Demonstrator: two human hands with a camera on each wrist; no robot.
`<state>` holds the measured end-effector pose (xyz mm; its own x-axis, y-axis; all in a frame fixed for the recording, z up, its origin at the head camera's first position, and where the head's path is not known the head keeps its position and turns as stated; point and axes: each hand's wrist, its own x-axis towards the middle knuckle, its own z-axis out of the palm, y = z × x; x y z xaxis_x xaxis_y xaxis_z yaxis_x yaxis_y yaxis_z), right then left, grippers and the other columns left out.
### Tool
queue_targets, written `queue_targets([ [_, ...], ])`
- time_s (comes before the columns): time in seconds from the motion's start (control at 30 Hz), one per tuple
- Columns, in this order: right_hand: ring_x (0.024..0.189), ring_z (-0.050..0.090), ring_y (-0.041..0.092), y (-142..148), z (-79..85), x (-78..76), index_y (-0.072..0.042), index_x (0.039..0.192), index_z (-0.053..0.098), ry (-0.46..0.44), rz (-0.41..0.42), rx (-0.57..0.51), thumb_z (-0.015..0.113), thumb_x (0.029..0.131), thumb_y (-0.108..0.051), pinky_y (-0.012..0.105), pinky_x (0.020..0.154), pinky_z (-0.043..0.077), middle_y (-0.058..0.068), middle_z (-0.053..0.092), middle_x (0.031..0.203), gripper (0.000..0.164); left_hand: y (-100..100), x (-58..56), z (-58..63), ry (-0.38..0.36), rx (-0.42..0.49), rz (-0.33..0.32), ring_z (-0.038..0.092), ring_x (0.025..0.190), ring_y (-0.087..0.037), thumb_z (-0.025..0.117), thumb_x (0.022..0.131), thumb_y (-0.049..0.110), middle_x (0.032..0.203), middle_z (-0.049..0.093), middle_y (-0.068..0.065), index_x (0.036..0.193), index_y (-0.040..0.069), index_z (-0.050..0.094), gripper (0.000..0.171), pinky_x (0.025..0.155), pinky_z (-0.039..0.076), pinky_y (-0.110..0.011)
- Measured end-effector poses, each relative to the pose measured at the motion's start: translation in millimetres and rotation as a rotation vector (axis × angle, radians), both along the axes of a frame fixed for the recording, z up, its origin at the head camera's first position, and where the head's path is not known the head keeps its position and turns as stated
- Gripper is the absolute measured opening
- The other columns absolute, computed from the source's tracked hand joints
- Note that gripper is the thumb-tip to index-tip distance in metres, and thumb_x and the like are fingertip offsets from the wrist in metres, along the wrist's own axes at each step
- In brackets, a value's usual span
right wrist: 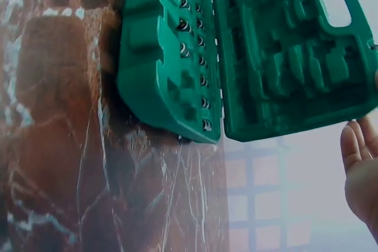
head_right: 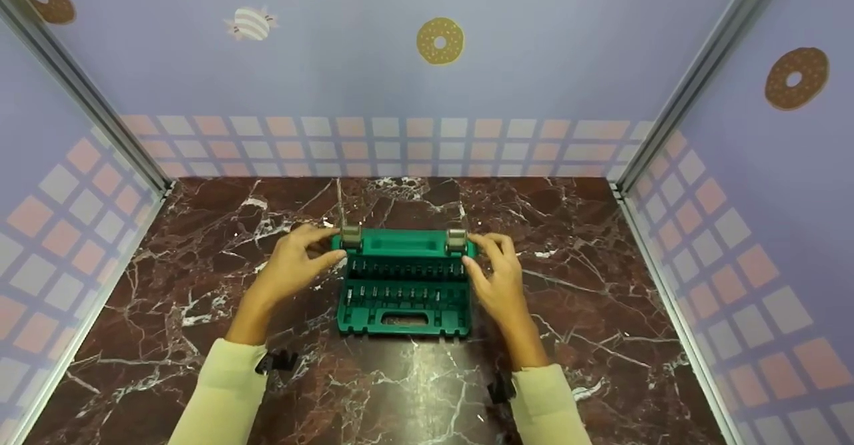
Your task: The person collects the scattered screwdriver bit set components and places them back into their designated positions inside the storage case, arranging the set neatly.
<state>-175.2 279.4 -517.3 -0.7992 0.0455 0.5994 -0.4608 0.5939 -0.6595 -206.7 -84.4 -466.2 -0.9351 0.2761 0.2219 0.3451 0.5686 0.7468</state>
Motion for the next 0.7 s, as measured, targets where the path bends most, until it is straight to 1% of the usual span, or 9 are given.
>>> queue_targets([
  [0.1, 0.098, 0.063, 0.022, 1, -1.8, 5.4, -0.006, 0.126, 0.071, -0.027, 0.012, -0.001, 0.077, 0.09, -0.003, 0.027, 0.082, 0.053, 0.016, 0.06, 0.119, 0.037, 2, 6.1, -1.5, -0.065, 0.033, 0.016, 0.064, 0.089, -0.021, 0.081, 0.091, 0.026, 0.105, 0.061, -0.013, 0.137, 0.005, 0.067, 0.052, 0.081, 0.057, -0.038],
  [0.2, 0.101, 0.065, 0.027, 1, -5.1, 8.3, -0.007, 0.127, 0.071, -0.07, 0.005, -0.016, 0.078, 0.09, -0.005, 0.026, 0.087, 0.053, 0.015, 0.06, 0.122, 0.037, 5, 9.2, -6.0, -0.108, 0.073, 0.038, 0.066, 0.094, -0.024, 0.081, 0.091, 0.025, 0.108, 0.059, -0.014, 0.138, 0.004, 0.066, 0.054, 0.085, 0.058, -0.039],
  [0.23, 0.103, 0.065, 0.029, 1, -6.3, 8.6, -0.007, 0.127, 0.071, -0.084, 0.003, -0.023, 0.079, 0.09, -0.005, 0.025, 0.088, 0.053, 0.015, 0.06, 0.122, 0.038, 6, 9.6, -8.0, -0.119, 0.081, 0.048, 0.066, 0.096, -0.026, 0.082, 0.091, 0.025, 0.109, 0.059, -0.015, 0.138, 0.003, 0.065, 0.055, 0.086, 0.058, -0.04],
  [0.27, 0.104, 0.065, 0.03, 1, -7.8, 8.7, -0.006, 0.127, 0.071, -0.098, -0.002, -0.029, 0.079, 0.09, -0.005, 0.025, 0.089, 0.052, 0.015, 0.06, 0.123, 0.038, 6, 9.4, -10.5, -0.12, 0.087, 0.059, 0.067, 0.102, -0.029, 0.082, 0.09, 0.025, 0.112, 0.062, -0.017, 0.138, 0.003, 0.066, 0.055, 0.087, 0.059, -0.04],
  [0.37, 0.104, 0.065, 0.03, -1, -13.2, 9.3, -0.006, 0.127, 0.071, -0.122, -0.027, -0.028, 0.081, 0.088, -0.003, 0.033, 0.088, 0.055, 0.016, 0.059, 0.123, 0.041, 8, 9.5, -17.3, -0.153, 0.126, 0.099, 0.069, 0.11, -0.033, 0.085, 0.088, 0.024, 0.122, 0.067, -0.02, 0.137, 0.003, 0.066, 0.057, 0.089, 0.059, -0.041],
  [0.47, 0.102, 0.066, 0.029, -2, -16.1, 9.9, -0.007, 0.13, 0.07, -0.142, -0.052, -0.029, 0.08, 0.088, -0.004, 0.042, 0.087, 0.057, 0.018, 0.059, 0.122, 0.043, 10, 9.4, -22.2, -0.188, 0.155, 0.154, 0.071, 0.111, -0.032, 0.086, 0.086, 0.025, 0.122, 0.071, -0.018, 0.135, 0.003, 0.067, 0.057, 0.089, 0.06, -0.042],
  [0.53, 0.1, 0.067, 0.031, -4, -16.5, 10.0, -0.008, 0.133, 0.069, -0.167, -0.061, -0.037, 0.079, 0.09, -0.005, 0.045, 0.087, 0.057, 0.018, 0.058, 0.12, 0.044, 12, 9.7, -23.7, -0.212, 0.155, 0.188, 0.073, 0.103, -0.029, 0.087, 0.085, 0.027, 0.114, 0.072, -0.016, 0.134, 0.002, 0.068, 0.058, 0.086, 0.06, -0.043],
  [0.6, 0.099, 0.068, 0.031, -5, -16.1, 10.2, -0.009, 0.135, 0.068, -0.201, -0.07, -0.043, 0.077, 0.091, -0.006, 0.044, 0.087, 0.058, 0.018, 0.058, 0.118, 0.045, 13, 9.9, -24.5, -0.224, 0.129, 0.211, 0.072, 0.098, -0.027, 0.087, 0.085, 0.029, 0.107, 0.074, -0.013, 0.133, 0.002, 0.069, 0.058, 0.081, 0.06, -0.042],
  [0.7, 0.095, 0.069, 0.028, -5, -16.6, 10.6, -0.009, 0.136, 0.068, -0.221, -0.084, -0.029, 0.078, 0.091, -0.007, 0.03, 0.084, 0.058, 0.017, 0.06, 0.113, 0.046, 14, 10.6, -24.9, -0.232, 0.09, 0.223, 0.073, 0.095, -0.025, 0.087, 0.084, 0.03, 0.103, 0.076, -0.012, 0.131, 0.001, 0.07, 0.058, 0.078, 0.06, -0.041],
])
